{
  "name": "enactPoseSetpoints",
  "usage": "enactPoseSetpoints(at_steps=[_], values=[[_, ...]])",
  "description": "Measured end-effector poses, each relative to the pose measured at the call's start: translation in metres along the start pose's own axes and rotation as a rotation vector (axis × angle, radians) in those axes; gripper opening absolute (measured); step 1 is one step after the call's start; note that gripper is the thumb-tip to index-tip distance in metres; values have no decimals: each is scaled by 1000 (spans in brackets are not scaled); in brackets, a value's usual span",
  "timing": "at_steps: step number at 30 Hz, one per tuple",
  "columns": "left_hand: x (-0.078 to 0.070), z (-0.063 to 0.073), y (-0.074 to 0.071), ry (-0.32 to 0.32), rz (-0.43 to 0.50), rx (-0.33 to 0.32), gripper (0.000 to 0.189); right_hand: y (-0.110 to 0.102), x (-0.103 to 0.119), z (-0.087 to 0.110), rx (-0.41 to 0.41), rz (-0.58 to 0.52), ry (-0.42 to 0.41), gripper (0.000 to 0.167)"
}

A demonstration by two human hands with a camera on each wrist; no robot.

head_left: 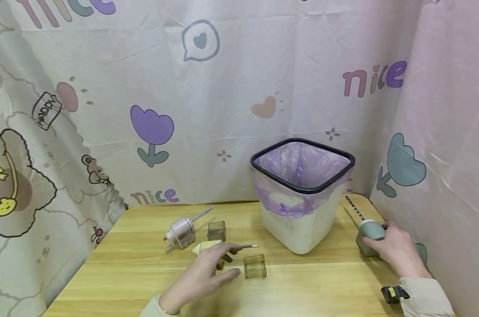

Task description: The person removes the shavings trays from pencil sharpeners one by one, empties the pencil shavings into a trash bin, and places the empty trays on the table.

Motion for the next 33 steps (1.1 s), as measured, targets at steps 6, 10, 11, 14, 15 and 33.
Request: enactPoseSetpoints(at_steps=[6,10,11,14,15,33], values=[[2,0,-1,-20,23,9,41,-7,-13,0,39,-10,11,94],[3,0,-1,-36,33,18,42,-11,-21,-1,37,-33,21,95],[3,1,-1,-39,35,19,42,-12,-23,-1,27,-42,18,95],[4,1,-1,-41,43,22,42,-14,-28,-2,-26,-70,5,92],[4,1,-1,-40,48,23,42,-15,-30,-2,-45,-79,-3,90],[7,-6,-11,-29,56,10,45,-47,-8,9,-204,-140,-64,83]])
Point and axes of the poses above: each hand's wrist, its own z-axis away from the middle knuckle, its own y-axis out of the palm, x = y × z, the point moved 1 cm from there along -z, towards the middle knuckle, and after that the axes turned 1 degree about -x, right-handed, at the moved point
